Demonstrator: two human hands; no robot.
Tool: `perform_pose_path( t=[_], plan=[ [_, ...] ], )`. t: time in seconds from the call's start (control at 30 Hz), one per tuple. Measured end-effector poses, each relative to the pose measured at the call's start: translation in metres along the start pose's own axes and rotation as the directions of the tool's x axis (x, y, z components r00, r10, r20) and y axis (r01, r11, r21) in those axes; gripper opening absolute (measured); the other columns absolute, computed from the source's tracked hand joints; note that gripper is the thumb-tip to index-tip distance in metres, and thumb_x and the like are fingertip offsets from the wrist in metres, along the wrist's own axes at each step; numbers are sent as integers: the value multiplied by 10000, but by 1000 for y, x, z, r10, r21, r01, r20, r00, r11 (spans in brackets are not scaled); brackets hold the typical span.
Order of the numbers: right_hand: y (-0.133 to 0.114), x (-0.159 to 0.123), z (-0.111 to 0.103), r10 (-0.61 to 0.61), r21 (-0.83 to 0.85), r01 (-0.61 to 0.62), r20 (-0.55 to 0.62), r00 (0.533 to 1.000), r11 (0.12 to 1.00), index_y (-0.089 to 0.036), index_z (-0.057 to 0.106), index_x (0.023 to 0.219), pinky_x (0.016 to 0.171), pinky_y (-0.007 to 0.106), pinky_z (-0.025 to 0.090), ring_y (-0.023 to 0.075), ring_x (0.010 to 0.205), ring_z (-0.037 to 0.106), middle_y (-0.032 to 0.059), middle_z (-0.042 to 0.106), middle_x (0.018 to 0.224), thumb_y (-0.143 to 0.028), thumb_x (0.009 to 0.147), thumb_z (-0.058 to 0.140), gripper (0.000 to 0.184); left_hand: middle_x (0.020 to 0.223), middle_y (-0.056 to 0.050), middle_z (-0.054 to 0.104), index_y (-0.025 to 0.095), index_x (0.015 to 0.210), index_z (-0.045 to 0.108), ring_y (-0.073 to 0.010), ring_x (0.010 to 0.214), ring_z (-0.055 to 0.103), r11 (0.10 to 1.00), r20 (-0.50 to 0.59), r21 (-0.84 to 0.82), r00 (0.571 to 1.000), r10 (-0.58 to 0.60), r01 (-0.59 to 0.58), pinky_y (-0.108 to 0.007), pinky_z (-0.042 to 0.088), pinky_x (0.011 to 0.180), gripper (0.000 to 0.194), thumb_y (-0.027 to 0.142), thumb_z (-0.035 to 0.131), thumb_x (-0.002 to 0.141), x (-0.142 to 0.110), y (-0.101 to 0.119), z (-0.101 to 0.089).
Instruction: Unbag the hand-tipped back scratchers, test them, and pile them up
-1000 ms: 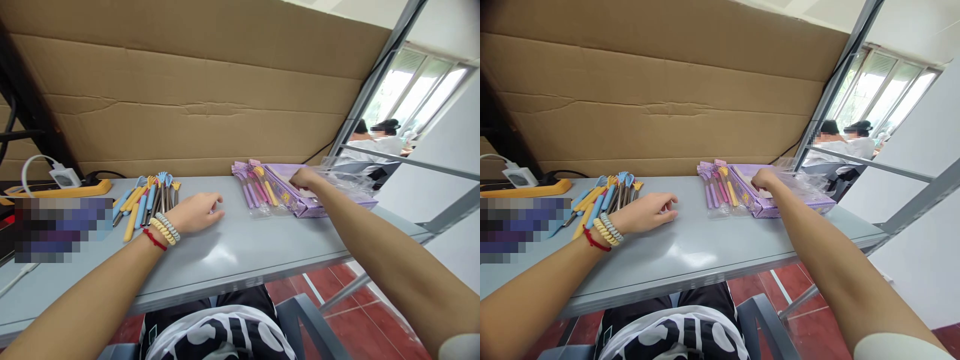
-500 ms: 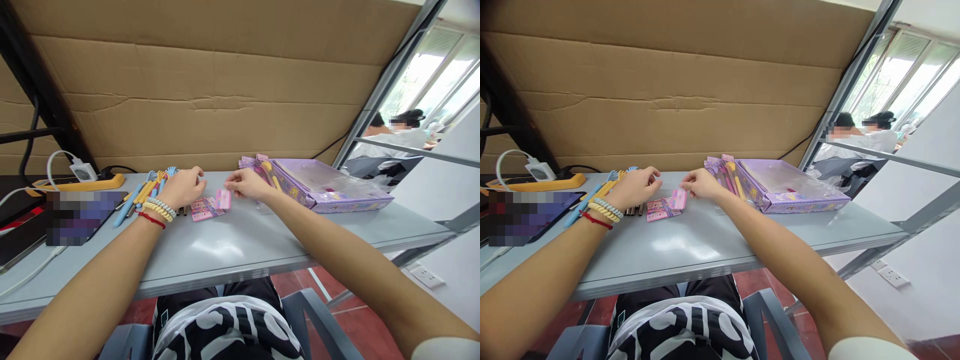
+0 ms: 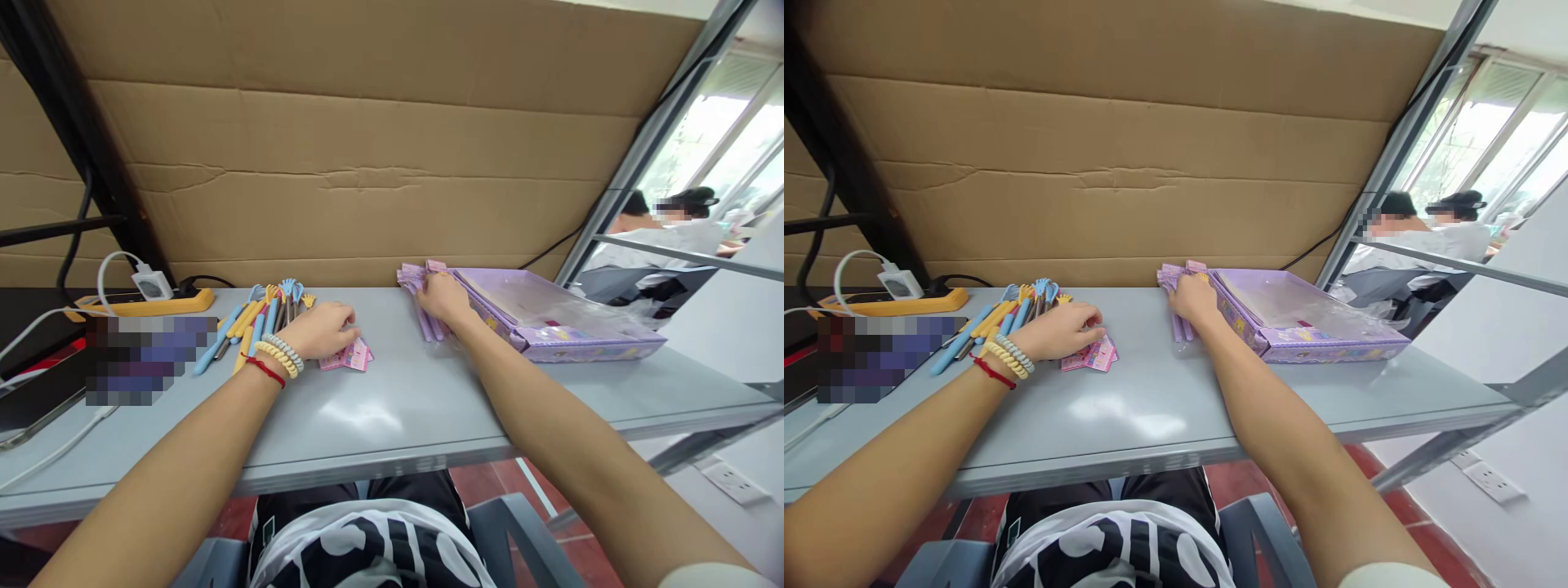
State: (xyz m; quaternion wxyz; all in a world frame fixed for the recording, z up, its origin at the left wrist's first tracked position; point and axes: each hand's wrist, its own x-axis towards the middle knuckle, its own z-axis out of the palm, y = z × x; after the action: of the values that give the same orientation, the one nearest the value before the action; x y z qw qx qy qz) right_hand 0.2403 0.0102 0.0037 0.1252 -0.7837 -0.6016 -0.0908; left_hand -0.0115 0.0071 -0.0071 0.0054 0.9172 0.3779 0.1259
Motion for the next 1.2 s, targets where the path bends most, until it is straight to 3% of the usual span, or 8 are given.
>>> perform_pose_path(
  t=[0.13,0.27,0.43,0.63,0.8,0.93,1.1,1.2],
  plan=[
    [4,-7,7,53,-37,-51,80,995,998,-75,623,1104,825,404,478,340,1041,610,240,624,1133,-367,824,499,423,983,-108,668,174,904,615,-244,896,605,1000,10,25,1000,1,-1,-333,438,759,322,413,406,848,-2,2,-2],
    [4,-15,6,76,-23,-73,180,981,997,-108,666,1034,832,411,483,338,1033,620,229,646,1077,-484,811,513,463,982,-101,666,170,934,619,-238,879,603,999,12,35,1000,-5,5,-335,439,770,337,416,408,844,-4,6,-6],
    [4,-13,7,119,7,-125,238,964,992,-125,675,1010,827,400,485,316,1015,633,224,654,1052,-455,841,485,417,967,-97,666,166,946,626,-237,898,602,999,12,38,1000,18,-19,-338,440,798,334,401,411,846,-4,8,-6],
    [10,-6,8,49,74,-84,384,922,994,-127,704,810,718,339,497,246,703,665,162,670,677,-452,868,438,424,940,-91,671,164,931,627,-232,884,605,999,21,28,1000,17,-18,-326,440,762,323,396,420,841,-2,3,-2],
    [8,-9,7,74,69,-102,336,939,992,-90,694,934,685,341,493,253,690,663,172,672,685,-379,858,457,381,931,-88,675,168,943,633,-229,872,606,1000,35,14,999,13,-13,-323,442,759,330,395,420,834,-2,7,-3],
    [6,-12,6,92,74,-116,269,959,991,-84,674,1016,745,348,488,287,849,670,201,686,803,-338,843,474,367,955,-102,669,162,956,640,-228,876,605,1000,32,1,999,17,-17,-327,449,771,345,392,412,837,-4,12,-3],
    [-3,-21,-3,-21,67,12,132,991,998,-124,675,952,731,346,467,299,916,650,203,681,973,-306,841,444,315,961,-101,673,160,976,632,-234,889,609,1000,5,-26,1000,-6,6,-339,452,784,362,421,415,852,-5,12,-5],
    [-16,-33,-11,-161,90,160,7,987,983,-154,656,844,660,296,418,266,865,641,154,689,919,-270,835,430,254,900,-78,682,167,934,624,-225,845,618,988,-22,-143,998,-58,54,-340,454,765,400,480,382,876,-4,13,-5]
  ],
)
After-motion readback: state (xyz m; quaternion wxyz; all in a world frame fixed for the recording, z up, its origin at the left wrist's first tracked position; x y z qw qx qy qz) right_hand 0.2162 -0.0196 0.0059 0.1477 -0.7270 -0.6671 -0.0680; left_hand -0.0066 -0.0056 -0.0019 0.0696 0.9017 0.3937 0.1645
